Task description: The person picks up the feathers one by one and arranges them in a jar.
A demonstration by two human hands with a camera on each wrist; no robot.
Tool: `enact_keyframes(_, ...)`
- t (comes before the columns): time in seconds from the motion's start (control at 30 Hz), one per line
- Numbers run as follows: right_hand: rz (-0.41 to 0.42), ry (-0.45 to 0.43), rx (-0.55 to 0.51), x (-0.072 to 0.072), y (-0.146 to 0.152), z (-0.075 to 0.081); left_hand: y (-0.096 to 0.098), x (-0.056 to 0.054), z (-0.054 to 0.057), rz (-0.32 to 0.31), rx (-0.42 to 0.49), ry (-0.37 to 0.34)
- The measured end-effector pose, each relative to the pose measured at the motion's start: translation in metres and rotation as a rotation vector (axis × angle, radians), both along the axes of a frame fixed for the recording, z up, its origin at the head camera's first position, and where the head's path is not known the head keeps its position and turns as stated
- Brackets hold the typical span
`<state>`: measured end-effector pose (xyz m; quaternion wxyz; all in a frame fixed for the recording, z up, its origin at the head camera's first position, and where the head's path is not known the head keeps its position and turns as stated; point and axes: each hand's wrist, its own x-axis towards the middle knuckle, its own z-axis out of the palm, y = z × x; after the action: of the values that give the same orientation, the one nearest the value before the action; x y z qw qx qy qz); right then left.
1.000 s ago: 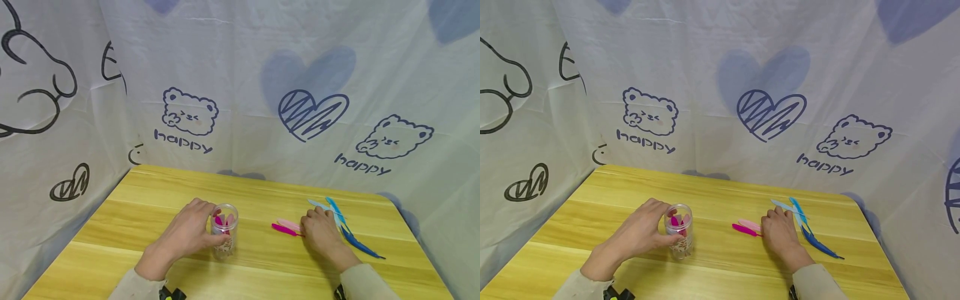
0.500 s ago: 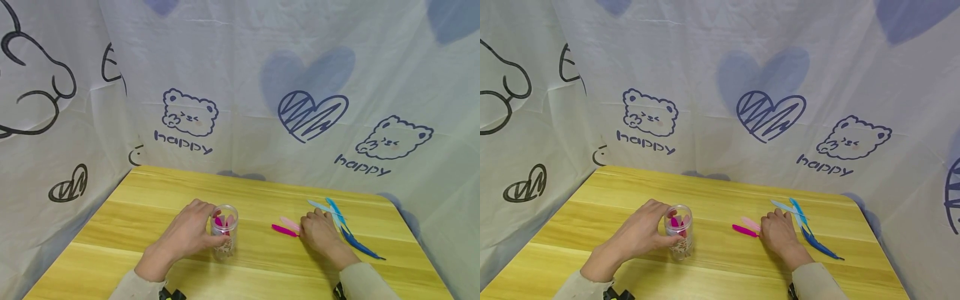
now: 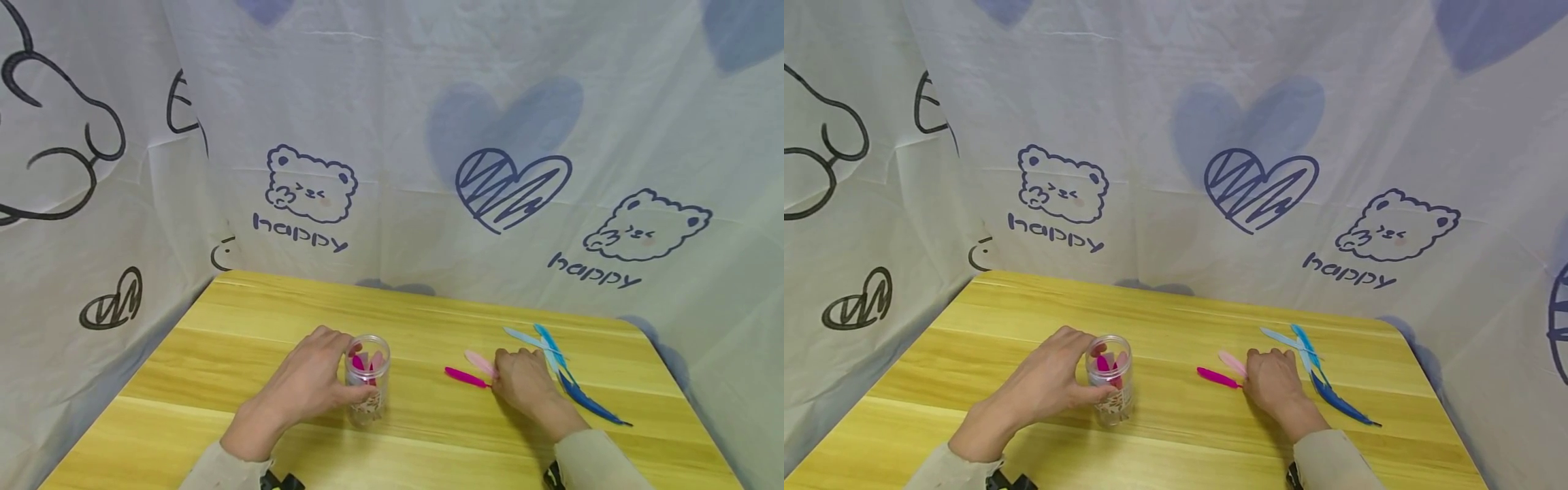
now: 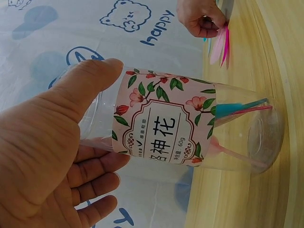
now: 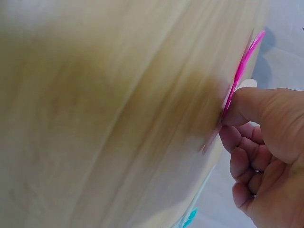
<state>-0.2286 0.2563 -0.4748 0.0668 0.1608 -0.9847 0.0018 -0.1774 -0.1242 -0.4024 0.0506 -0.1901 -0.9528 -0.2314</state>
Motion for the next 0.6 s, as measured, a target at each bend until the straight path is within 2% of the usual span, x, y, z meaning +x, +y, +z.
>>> enact_keyframes(0.17, -0.016, -0.013, -0.041, 0.0008, -0.0035, 0.0000, -0.0007, 0.0011, 0.0010, 0.000, -0.001, -0.009)
enact_keyframes(0.33, -0.021, 0.008, -0.024, 0.0004, -0.0048, -0.0003, -0.0010, 0.0011, 0.0010, -0.001, -0.002, -0.007)
enact_keyframes(0.47, -0.002, 0.070, 0.003, 0.0010, -0.0048, 0.0007, -0.0012, 0.0012, 0.0013, -0.003, 0.000, -0.003)
enact_keyframes(0.6, 0.051, 0.203, 0.021, 0.0006, -0.0031, -0.0003, -0.0010, 0.0008, 0.0017, -0.002, 0.000, 0.000)
